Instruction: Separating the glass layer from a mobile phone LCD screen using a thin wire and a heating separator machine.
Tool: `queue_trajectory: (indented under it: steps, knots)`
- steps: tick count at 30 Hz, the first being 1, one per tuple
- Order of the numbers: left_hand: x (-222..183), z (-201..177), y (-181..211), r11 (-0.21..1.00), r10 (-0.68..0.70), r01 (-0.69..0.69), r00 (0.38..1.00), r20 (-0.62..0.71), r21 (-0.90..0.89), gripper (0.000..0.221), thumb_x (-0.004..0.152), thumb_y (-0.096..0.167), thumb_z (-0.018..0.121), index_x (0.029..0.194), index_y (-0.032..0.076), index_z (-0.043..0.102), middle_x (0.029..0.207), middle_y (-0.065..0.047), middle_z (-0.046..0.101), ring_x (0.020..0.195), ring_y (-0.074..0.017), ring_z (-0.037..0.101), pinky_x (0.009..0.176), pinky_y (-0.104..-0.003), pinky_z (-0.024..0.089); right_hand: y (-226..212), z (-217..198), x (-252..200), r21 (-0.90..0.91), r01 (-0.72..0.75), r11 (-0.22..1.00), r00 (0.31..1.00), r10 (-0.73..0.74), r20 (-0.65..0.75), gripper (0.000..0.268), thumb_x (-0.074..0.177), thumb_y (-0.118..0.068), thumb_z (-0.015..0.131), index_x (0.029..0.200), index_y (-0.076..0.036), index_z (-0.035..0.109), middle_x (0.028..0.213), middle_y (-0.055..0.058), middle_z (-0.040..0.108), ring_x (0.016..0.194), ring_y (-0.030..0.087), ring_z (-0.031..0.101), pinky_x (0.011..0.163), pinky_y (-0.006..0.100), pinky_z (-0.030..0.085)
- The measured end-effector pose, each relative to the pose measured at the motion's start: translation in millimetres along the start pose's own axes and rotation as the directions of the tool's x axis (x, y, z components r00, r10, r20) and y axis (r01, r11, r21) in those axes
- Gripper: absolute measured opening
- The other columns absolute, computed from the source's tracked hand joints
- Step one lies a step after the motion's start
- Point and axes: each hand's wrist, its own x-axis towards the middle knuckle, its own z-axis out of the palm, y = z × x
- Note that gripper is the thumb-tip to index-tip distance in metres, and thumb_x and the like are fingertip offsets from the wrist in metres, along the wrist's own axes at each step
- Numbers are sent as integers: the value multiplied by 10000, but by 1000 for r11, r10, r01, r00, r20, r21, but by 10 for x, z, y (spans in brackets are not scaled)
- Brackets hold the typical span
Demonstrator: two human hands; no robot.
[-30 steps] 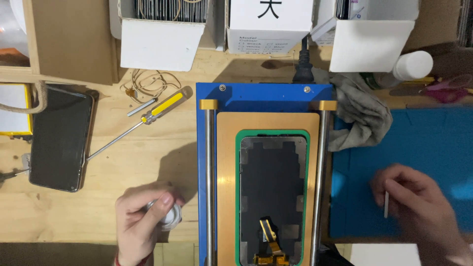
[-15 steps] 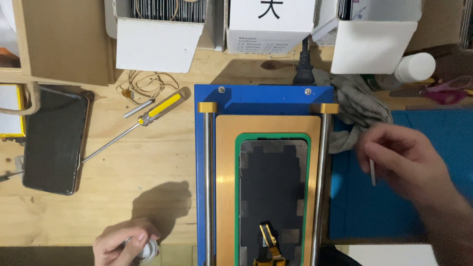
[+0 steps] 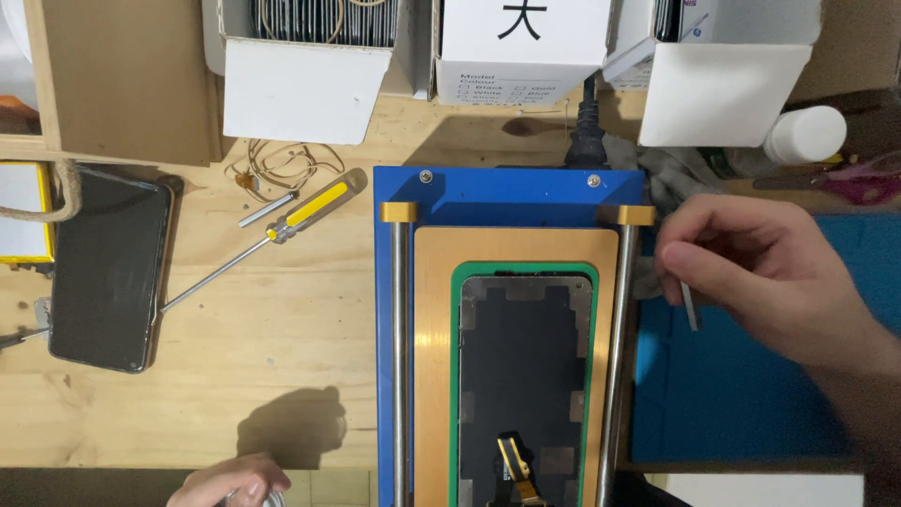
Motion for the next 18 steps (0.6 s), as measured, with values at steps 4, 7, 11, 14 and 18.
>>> queue_trajectory:
  steps: [4, 7, 11, 14, 18]
  knots:
    - [-121, -149, -325, 963, -245, 221, 955, 165, 150, 725, 987, 641, 499, 593, 200, 918, 552, 82, 808, 535, -84, 775, 572, -272, 564, -37, 10, 13, -20, 18, 1000, 1000, -18, 2, 153, 1034, -171, 694, 984, -34, 740, 733, 76, 730, 641, 138, 689, 544, 265, 590]
    - [-148, -154, -267, 948, -319, 310, 927, 198, 74, 711, 984, 618, 565, 573, 123, 867, 564, 31, 757, 548, -117, 695, 585, -251, 514, -54, 5, 20, -58, 8, 998, 999, -5, 42, 165, 1020, -189, 705, 953, -52, 767, 729, 66, 746, 632, 144, 703, 533, 278, 606]
    - [-71, -94, -260, 995, -101, 101, 986, 130, 7, 554, 1049, 470, 564, 690, 153, 843, 616, 45, 734, 513, -79, 665, 550, -224, 528, 39, 22, -24, -40, 3, 999, 999, -1, 50, 208, 1012, -206, 713, 877, -53, 757, 685, 59, 736, 593, 142, 670, 525, 281, 561]
    - [35, 34, -105, 987, 61, -53, 997, 48, -149, 425, 1070, 353, 579, 758, 142, 775, 674, 8, 781, 513, -93, 705, 536, -206, 570, 163, 46, -112, 60, -24, 998, 999, 21, 50, 233, 1003, -196, 725, 839, -32, 738, 663, 84, 722, 566, 156, 641, 512, 287, 529]
    - [-24, 118, -141, 915, 127, -171, 982, -141, -366, 139, 1037, 157, 665, 1098, 152, 789, 766, -93, 817, 587, -168, 772, 552, -239, 663, 261, 112, -197, 68, 23, 997, 998, -27, 51, 278, 1017, -239, 699, 812, -52, 722, 675, 72, 720, 633, 159, 647, 616, 291, 498]
